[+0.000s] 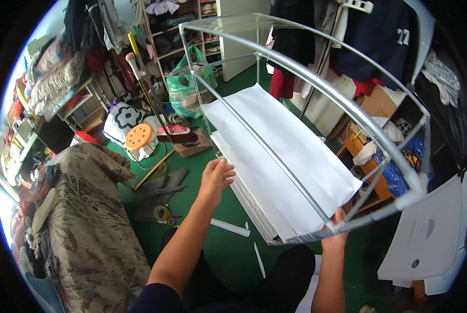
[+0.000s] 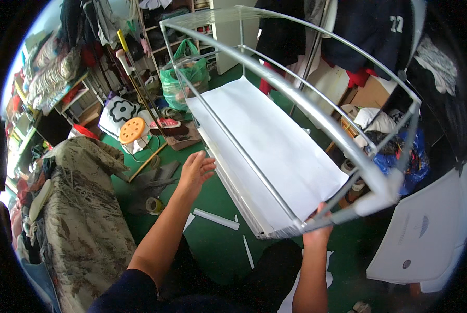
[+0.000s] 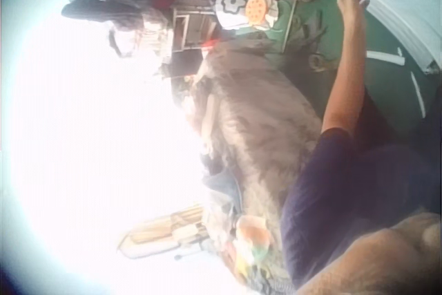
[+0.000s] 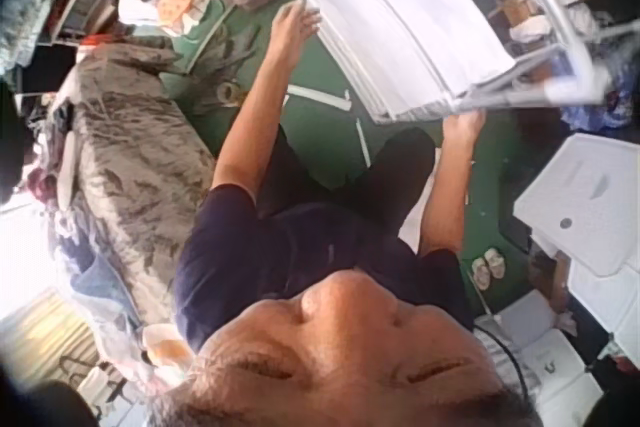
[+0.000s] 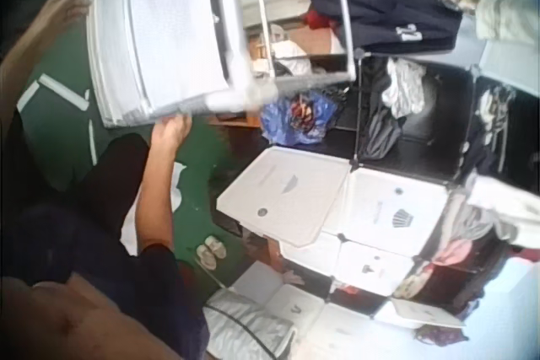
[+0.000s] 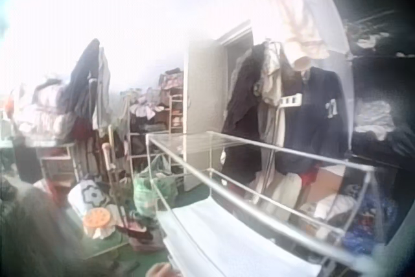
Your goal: The person is assembling a metal frame structure. They use yellow tape to secure a white sheet of material to the frame, adjusting and smoothing it into place.
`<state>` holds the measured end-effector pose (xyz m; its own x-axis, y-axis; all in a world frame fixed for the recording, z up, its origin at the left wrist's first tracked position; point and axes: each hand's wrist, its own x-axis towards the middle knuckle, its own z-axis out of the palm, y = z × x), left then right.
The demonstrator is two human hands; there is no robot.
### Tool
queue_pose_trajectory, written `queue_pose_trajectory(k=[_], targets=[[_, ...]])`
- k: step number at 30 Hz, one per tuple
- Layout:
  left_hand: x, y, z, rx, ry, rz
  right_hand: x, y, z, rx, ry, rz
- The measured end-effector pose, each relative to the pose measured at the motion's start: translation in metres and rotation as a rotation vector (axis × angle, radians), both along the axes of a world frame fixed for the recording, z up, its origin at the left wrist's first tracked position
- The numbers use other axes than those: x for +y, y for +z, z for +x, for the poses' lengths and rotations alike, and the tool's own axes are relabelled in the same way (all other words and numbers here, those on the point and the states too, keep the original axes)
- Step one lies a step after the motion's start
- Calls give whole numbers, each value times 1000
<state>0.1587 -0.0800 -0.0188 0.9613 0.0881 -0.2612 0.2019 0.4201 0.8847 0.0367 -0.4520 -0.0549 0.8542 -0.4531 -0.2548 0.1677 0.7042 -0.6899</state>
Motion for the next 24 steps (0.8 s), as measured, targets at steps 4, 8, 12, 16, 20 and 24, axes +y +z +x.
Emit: queue_pose_trajectory(k=[4,8,12,16,20,24], targets=[[-11,5,32,-22,-48,-68,4,2,5,-102,42,-86],[-14,10,39,-19,-107,-140,2,1,6,-45,-44,-201],[-3,5,45,3,-207,-184,14,12,6,18,-87,-271],[10,-6,53,-20,-317,-241,30,25,8,85,-117,-362],[11,-6,56,-17,-394,-317,15,18,-7,166,-198,-394],[23,-7,60,7,-439,-339,35,33,-19,296,-277,-398]])
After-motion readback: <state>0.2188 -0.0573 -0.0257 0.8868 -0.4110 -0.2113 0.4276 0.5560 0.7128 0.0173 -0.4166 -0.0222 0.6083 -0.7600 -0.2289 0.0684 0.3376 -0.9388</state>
